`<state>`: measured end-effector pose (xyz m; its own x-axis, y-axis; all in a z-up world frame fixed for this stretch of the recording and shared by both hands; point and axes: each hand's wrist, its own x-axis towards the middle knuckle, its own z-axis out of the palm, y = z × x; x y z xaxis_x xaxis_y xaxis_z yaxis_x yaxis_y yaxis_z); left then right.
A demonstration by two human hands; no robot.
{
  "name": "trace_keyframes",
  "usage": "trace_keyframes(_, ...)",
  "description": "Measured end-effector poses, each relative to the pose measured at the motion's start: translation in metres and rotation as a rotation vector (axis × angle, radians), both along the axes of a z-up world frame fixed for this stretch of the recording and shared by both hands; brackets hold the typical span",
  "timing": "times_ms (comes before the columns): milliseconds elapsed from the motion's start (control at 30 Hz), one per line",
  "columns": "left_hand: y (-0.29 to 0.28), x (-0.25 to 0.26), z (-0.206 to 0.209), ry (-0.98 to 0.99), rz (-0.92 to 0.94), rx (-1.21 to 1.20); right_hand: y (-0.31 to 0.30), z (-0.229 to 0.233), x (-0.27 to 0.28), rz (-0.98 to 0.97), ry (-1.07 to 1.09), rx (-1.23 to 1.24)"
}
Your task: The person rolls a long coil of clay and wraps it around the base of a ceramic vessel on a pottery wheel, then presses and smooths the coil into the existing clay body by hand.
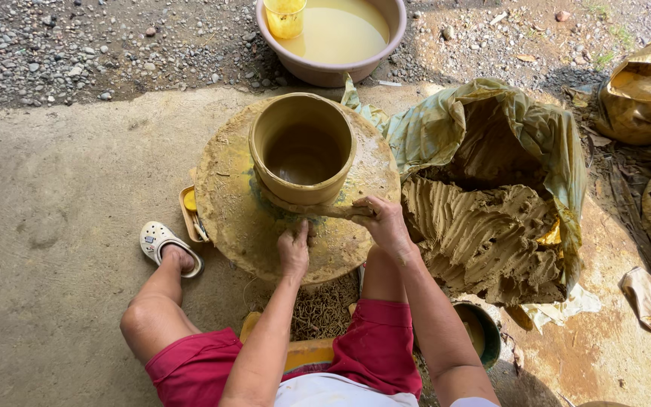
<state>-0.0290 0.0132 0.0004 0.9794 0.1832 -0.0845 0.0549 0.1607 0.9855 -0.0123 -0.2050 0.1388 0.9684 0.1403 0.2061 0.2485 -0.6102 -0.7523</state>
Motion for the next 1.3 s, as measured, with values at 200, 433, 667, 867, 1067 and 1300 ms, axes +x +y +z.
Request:
trace_keyframes(200, -0.016, 0.027, 0.005, -0.069, 0.048, -0.359, 0.008, 0.003, -0.006, 0.002, -0.005, 0.007)
trace_keyframes(433, -0.016, 0.041, 0.001, -0.068, 0.122, -0.232, 0.014, 0.004, -0.006, -0.018, -0.004, 0.027)
trace_keyframes(667, -0.011, 0.023, 0.009, 0.141, 0.149, -0.374, 0.02, 0.003, -0.003, -0.015, -0.032, 0.018)
trace_keyframes(867, -0.024, 0.042, -0.003, -0.087, 0.279, -0.16, 0.017, -0.005, 0.004, 0.005, -0.017, 0.044)
trace_keyframes(1067, -0.011, 0.014, 0.024, 0.079, 0.074, -0.435, 0.017, -0.008, 0.006, 0.015, 0.037, 0.022)
trace_keyframes(1300, -0.041, 0.035, 0.011, -0.002, 0.286, -0.293, 0.014, 0.0, 0.01, 0.033, 0.03, 0.018)
